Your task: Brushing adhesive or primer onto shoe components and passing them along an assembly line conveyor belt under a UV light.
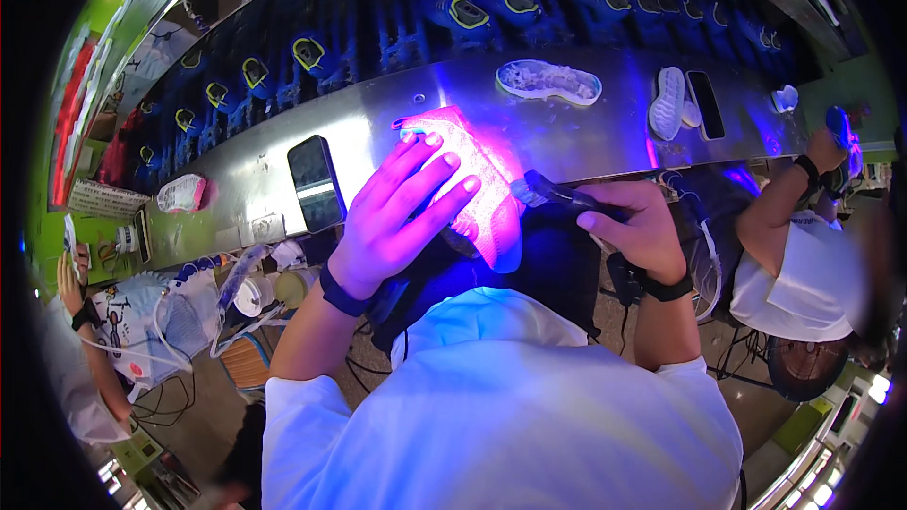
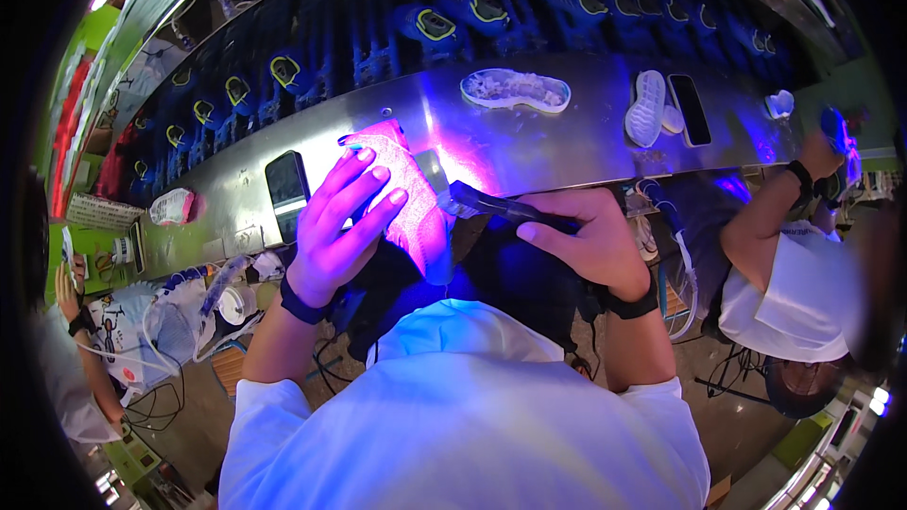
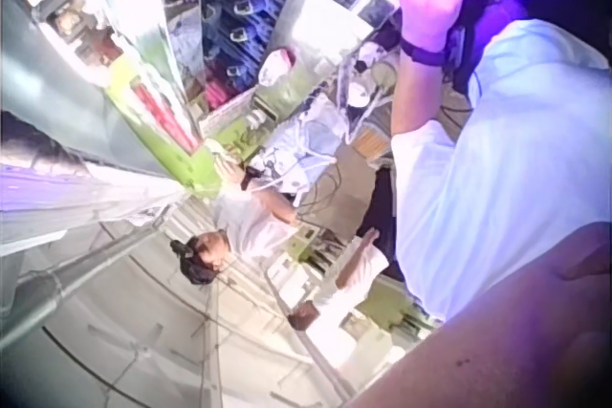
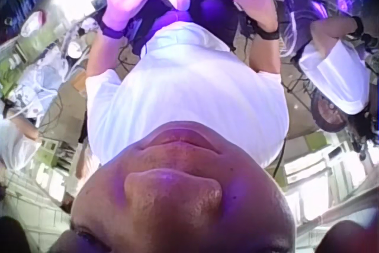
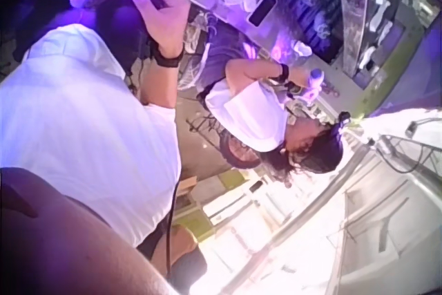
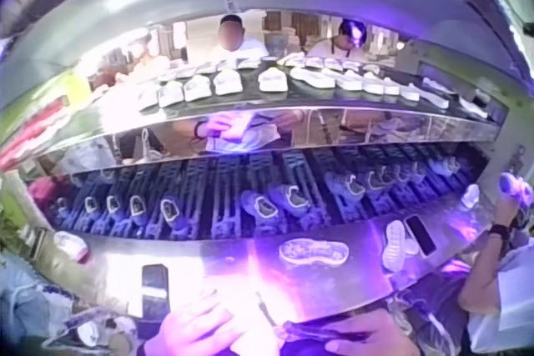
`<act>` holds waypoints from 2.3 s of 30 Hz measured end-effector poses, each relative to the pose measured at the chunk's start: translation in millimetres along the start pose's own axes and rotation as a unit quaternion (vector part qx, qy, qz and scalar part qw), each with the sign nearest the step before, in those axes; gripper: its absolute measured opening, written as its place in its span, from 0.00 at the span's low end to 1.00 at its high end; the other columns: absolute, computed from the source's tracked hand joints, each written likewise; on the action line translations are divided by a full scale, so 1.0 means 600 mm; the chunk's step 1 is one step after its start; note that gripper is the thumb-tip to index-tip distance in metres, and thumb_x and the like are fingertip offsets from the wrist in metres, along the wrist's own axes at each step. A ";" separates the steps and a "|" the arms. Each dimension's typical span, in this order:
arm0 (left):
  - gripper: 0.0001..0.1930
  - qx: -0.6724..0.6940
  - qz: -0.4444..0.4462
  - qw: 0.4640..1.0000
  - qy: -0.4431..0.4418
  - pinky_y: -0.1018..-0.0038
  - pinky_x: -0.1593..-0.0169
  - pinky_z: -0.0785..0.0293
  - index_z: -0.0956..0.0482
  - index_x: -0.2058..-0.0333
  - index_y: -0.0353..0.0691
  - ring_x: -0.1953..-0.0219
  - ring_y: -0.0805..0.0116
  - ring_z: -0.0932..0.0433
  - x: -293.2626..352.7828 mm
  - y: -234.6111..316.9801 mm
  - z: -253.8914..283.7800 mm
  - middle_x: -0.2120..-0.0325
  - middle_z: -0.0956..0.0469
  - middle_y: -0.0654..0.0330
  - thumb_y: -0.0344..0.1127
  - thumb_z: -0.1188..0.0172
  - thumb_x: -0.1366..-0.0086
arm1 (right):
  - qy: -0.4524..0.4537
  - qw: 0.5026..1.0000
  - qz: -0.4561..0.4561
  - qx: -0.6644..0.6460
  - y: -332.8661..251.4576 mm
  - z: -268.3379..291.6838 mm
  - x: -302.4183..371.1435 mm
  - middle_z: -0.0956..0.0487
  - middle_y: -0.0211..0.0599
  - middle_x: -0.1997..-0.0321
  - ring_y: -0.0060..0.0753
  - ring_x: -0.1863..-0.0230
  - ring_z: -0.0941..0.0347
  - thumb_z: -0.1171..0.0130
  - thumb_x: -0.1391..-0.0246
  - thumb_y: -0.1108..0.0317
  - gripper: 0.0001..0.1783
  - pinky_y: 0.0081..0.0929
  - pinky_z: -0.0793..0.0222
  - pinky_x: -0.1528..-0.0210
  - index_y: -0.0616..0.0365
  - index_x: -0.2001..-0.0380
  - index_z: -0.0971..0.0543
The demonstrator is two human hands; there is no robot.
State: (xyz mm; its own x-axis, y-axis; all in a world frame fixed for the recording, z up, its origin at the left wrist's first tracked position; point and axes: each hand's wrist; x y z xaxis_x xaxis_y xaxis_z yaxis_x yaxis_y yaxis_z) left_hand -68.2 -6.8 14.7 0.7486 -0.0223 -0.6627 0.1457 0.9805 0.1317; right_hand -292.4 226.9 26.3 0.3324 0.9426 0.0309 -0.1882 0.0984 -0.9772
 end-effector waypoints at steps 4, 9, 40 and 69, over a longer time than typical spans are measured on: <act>0.21 0.008 0.045 0.999 0.002 0.51 0.39 0.25 0.15 0.51 0.45 0.44 0.47 0.22 0.002 0.002 -0.014 0.49 0.22 0.54 0.28 0.38 0.46 | 0.036 0.997 0.008 0.067 0.002 0.003 0.003 0.14 0.38 0.59 0.25 0.58 0.20 0.30 0.49 0.73 0.19 0.24 0.27 0.51 0.66 0.52 0.17; 0.21 0.012 0.073 0.997 0.007 0.51 0.39 0.25 0.15 0.51 0.45 0.44 0.47 0.22 0.005 0.008 -0.027 0.50 0.22 0.54 0.28 0.38 0.46 | 0.059 0.996 -0.004 0.073 0.022 -0.002 0.000 0.14 0.40 0.57 0.27 0.57 0.19 0.31 0.49 0.75 0.19 0.24 0.27 0.50 0.66 0.52 0.17; 0.36 0.072 0.284 0.956 -0.010 0.59 0.42 0.25 0.22 0.43 0.43 0.45 0.47 0.23 0.025 0.040 -0.054 0.49 0.25 0.49 0.18 0.37 0.56 | 0.065 0.986 -0.126 -0.086 0.074 -0.050 0.036 0.22 0.23 0.70 0.14 0.70 0.31 0.33 0.42 0.70 0.18 0.17 0.34 0.66 0.63 0.49 0.17; 0.45 0.504 0.487 0.697 -0.148 0.67 0.42 0.23 0.32 0.39 0.23 0.46 0.62 0.20 0.023 0.034 -0.066 0.45 0.23 0.46 0.36 0.18 0.53 | 0.049 0.997 -0.005 0.062 0.037 0.008 -0.062 0.18 0.27 0.68 0.17 0.69 0.26 0.32 0.44 0.72 0.18 0.19 0.30 0.63 0.63 0.50 0.17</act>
State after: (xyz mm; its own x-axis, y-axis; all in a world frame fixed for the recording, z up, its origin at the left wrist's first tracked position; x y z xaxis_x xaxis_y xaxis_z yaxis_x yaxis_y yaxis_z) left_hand -80.6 20.4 -20.7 0.8888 0.3736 0.2653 -0.2564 -0.0743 0.9637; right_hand -313.5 195.7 4.3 0.4231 0.9060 0.0142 -0.2948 0.1525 -0.9433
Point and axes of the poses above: each hand's wrist, its own x-axis away from the middle knuckle, its own z-axis out of the back of the hand, y = z × x
